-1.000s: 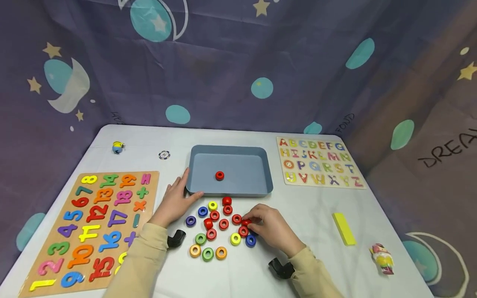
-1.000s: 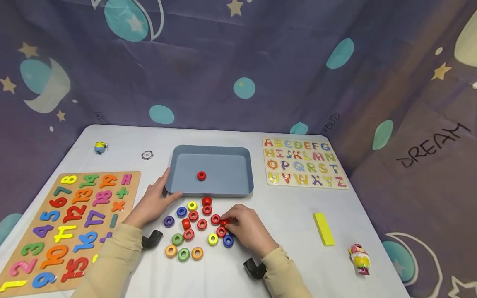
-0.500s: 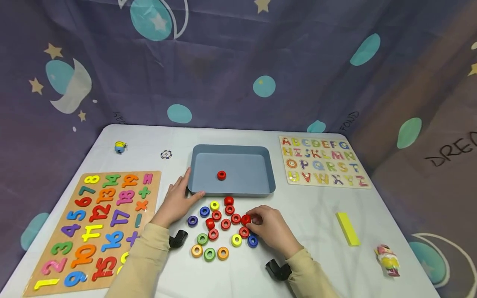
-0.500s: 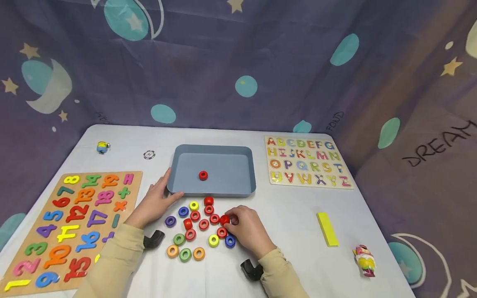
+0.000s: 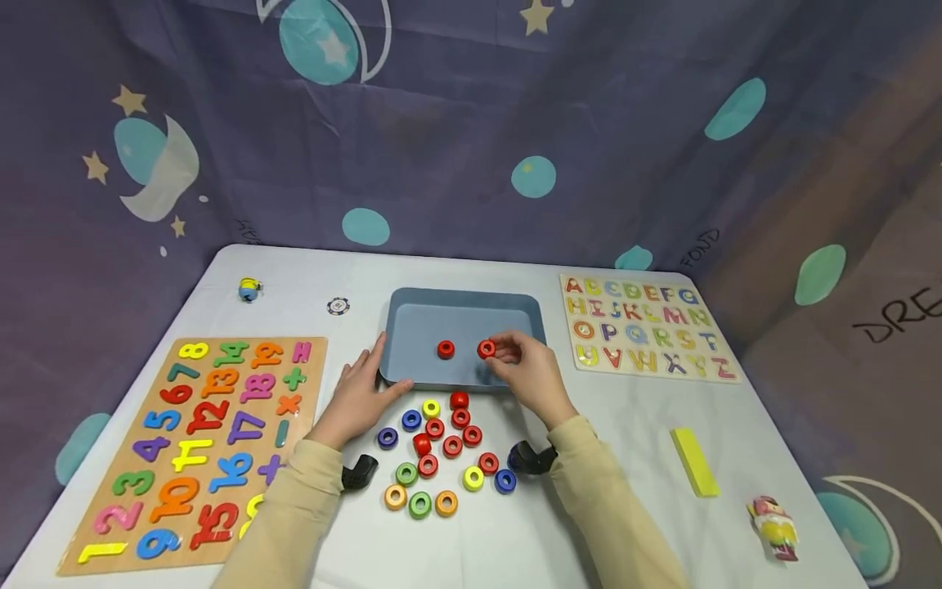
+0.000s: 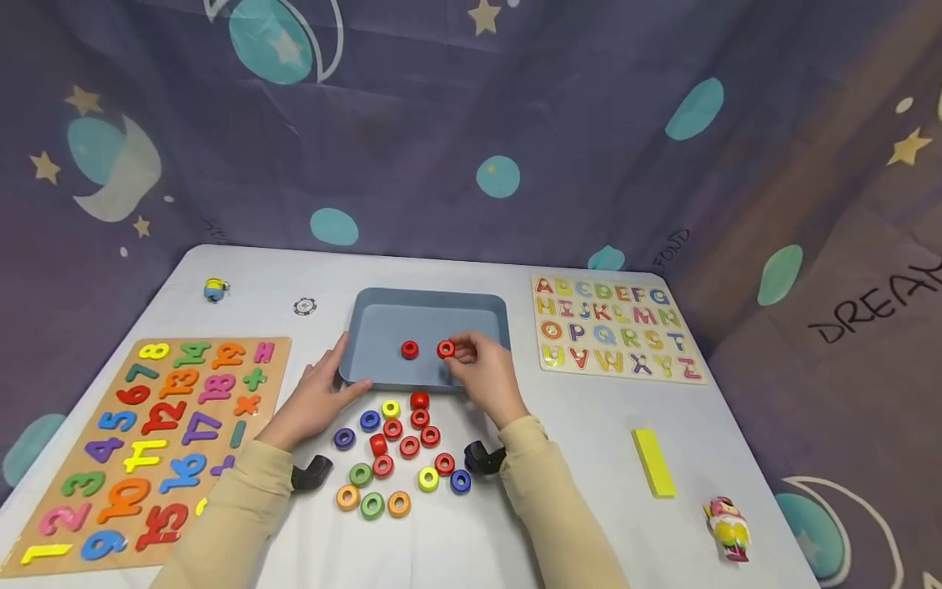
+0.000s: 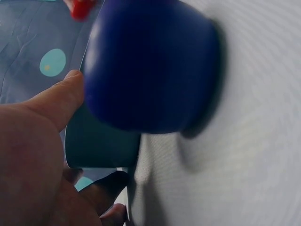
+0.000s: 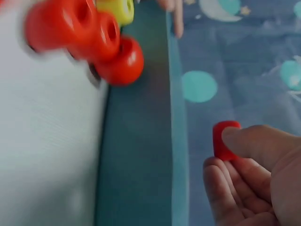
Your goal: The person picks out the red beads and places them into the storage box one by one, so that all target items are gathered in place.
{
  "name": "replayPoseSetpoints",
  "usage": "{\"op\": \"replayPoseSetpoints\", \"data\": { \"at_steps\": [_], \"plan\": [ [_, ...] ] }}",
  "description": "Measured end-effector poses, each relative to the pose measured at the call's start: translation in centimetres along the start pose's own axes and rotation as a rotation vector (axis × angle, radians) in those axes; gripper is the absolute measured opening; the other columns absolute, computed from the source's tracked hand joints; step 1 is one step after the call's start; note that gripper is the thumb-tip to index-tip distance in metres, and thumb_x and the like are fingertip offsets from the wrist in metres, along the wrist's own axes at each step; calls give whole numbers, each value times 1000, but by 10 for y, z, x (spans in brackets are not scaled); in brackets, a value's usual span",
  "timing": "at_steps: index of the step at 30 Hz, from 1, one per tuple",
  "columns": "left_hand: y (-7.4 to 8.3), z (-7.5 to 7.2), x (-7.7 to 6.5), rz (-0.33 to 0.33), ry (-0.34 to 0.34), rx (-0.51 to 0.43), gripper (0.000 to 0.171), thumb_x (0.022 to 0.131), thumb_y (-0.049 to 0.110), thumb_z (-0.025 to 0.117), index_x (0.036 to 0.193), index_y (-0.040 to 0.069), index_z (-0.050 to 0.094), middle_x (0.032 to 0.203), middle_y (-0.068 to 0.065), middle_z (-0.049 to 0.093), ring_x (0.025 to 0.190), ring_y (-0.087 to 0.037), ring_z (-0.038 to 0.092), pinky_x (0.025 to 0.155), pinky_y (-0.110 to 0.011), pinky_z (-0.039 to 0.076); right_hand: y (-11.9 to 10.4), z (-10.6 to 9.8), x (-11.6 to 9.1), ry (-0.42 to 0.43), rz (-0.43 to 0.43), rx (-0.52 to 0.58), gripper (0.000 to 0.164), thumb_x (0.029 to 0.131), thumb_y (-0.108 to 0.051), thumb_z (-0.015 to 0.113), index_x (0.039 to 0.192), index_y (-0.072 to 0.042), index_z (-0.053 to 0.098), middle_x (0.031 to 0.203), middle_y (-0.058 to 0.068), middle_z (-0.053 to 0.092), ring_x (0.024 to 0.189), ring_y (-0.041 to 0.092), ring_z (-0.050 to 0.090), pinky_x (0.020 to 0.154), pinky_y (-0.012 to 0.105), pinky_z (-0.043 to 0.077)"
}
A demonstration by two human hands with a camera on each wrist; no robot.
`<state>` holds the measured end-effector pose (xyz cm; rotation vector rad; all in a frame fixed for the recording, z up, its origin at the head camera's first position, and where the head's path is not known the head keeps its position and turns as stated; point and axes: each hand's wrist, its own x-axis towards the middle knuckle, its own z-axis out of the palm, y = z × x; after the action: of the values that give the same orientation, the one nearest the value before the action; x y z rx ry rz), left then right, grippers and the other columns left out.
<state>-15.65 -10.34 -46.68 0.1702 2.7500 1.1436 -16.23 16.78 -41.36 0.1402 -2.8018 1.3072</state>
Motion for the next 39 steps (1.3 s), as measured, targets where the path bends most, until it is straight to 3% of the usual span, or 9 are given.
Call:
{"op": "replayPoseSetpoints", "data": {
  "at_steps": [7, 12, 20, 24, 30, 35, 39],
  "plan": [
    [3, 9, -1, -5, -12, -9, 94, 88, 59, 58, 156, 27, 2, 158, -20, 24, 149, -40, 13, 122, -57, 0, 8, 20, 37, -34, 49, -121, 24, 85, -13, 73, 107, -7, 68, 95, 5, 70, 85, 16, 65, 76, 30, 56],
    [6, 11, 0, 7, -15, -6, 95, 87, 59, 59, 157, 27, 2, 158, -20, 25, 149, -40, 14, 122, -57, 0, 15, 26, 40, -28, 83, -208, 23, 83, -9, 73, 105, -6, 70, 92, 6, 70, 82, 17, 63, 74, 31, 54],
    [4, 7, 0, 6, -10, 1, 94, 88, 57, 59, 157, 25, 5, 158, -20, 25, 149, -40, 14, 122, -57, 1, 14, 25, 34, -1, 37, -202, 22, 83, -6, 69, 106, -5, 71, 91, 5, 71, 82, 16, 64, 75, 31, 56],
    [3, 7, -1, 3, -11, 4, 93, 88, 58, 59, 157, 25, 4, 158, -20, 25, 149, -39, 14, 122, -57, 1, 3, 19, 19, 13, -4, -159, 22, 85, -8, 69, 106, -6, 71, 91, 4, 71, 82, 14, 64, 74, 30, 56],
    [2, 6, -1, -3, -12, 3, 93, 89, 58, 58, 156, 27, 2, 158, -20, 24, 149, -40, 13, 122, -57, 0, -9, 14, -27, -15, -69, -98, 23, 84, -9, 73, 107, -8, 70, 96, 3, 70, 82, 9, 65, 76, 27, 58],
    [0, 4, -1, -1, -6, 8, 94, 88, 60, 57, 156, 29, 0, 159, -19, 23, 149, -40, 12, 122, -57, -1, -4, 18, -62, -100, -21, -110, 25, 82, -15, 76, 107, -11, 70, 94, -1, 68, 80, 4, 62, 73, 21, 56],
    [-1, 1, 0, 7, 2, 7, 94, 88, 61, 56, 156, 29, -1, 159, -19, 23, 149, -40, 12, 122, -56, -2, 2, 23, -77, -144, -4, -149, 29, 80, -20, 79, 106, -13, 68, 91, -4, 66, 80, 4, 61, 71, 19, 54]
  ]
}}
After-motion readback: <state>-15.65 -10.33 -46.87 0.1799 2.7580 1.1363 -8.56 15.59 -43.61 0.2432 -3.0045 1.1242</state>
